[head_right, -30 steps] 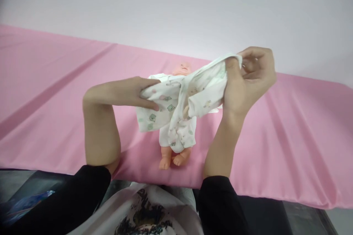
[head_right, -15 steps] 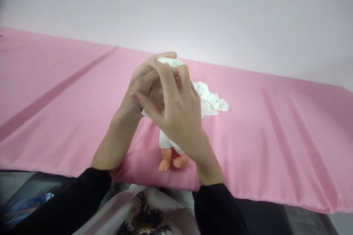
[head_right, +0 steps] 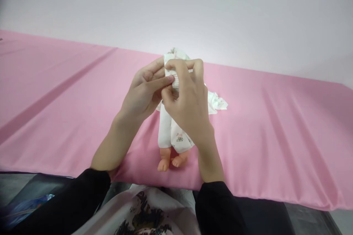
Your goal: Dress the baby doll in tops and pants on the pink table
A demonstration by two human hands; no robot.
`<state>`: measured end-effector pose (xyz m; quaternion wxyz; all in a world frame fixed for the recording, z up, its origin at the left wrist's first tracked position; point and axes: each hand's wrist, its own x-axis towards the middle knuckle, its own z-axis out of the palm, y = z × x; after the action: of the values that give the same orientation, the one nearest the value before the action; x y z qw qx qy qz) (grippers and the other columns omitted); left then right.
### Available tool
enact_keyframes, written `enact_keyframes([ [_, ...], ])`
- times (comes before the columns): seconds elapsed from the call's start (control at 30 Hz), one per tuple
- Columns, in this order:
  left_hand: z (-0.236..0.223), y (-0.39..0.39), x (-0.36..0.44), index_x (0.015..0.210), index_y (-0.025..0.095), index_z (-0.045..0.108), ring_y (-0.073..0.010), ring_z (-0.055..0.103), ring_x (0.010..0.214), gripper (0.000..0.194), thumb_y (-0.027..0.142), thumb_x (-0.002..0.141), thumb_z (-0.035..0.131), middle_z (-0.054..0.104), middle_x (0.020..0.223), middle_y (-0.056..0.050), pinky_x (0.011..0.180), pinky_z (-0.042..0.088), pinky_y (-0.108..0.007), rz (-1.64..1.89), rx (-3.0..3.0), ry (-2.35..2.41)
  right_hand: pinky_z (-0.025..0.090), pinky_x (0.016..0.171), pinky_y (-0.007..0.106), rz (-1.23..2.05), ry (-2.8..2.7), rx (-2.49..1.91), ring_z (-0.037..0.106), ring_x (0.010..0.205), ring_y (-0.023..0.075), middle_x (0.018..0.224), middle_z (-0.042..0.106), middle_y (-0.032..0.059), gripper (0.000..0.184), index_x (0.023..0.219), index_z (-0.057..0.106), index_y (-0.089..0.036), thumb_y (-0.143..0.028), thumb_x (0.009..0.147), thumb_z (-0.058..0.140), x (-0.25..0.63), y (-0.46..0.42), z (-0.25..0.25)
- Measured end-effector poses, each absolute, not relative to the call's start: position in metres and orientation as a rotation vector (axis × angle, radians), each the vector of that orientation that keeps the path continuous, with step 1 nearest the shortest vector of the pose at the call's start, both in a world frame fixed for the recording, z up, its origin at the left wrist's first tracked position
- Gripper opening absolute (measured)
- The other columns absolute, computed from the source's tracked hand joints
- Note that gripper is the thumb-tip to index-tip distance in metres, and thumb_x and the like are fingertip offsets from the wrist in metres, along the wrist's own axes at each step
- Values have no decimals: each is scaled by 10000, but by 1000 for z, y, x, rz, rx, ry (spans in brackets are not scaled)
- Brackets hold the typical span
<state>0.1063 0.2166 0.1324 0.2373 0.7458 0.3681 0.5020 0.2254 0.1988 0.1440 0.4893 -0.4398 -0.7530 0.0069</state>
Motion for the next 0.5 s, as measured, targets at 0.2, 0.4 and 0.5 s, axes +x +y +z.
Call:
enact_keyframes([
  [0.2, 134, 223, 99, 1240, 251, 511, -160, 658, 868, 297, 301, 950, 471, 655, 994, -35, 642, 517, -265, 1449, 2114, 1025, 382, 521, 263, 87, -1701, -935, 490, 617, 119, 801, 547, -8, 288, 798, 488, -230, 17, 682, 396, 240, 206, 151],
  [0.4, 141, 231, 68, 884, 223, 667, -88, 522, 553, 180, 390, 818, 653, 575, 657, 40, 490, 364, -229, 1097, 2372, 1082, 317, 469, 266, -47, -1486, -1005, 476, 546, 118, 670, 562, -20, 238, 687, 561, -228, -45, 681, 408, 266, 220, 147],
  [0.5, 145, 232, 57, 725, 192, 655, -77, 459, 490, 278, 451, 824, 629, 510, 555, 39, 446, 300, -223, 1039, 2349, 1076, 373, 513, 282, -39, -1472, -989, 570, 659, 157, 692, 596, -5, 261, 656, 581, -230, -43, 695, 403, 272, 219, 147],
])
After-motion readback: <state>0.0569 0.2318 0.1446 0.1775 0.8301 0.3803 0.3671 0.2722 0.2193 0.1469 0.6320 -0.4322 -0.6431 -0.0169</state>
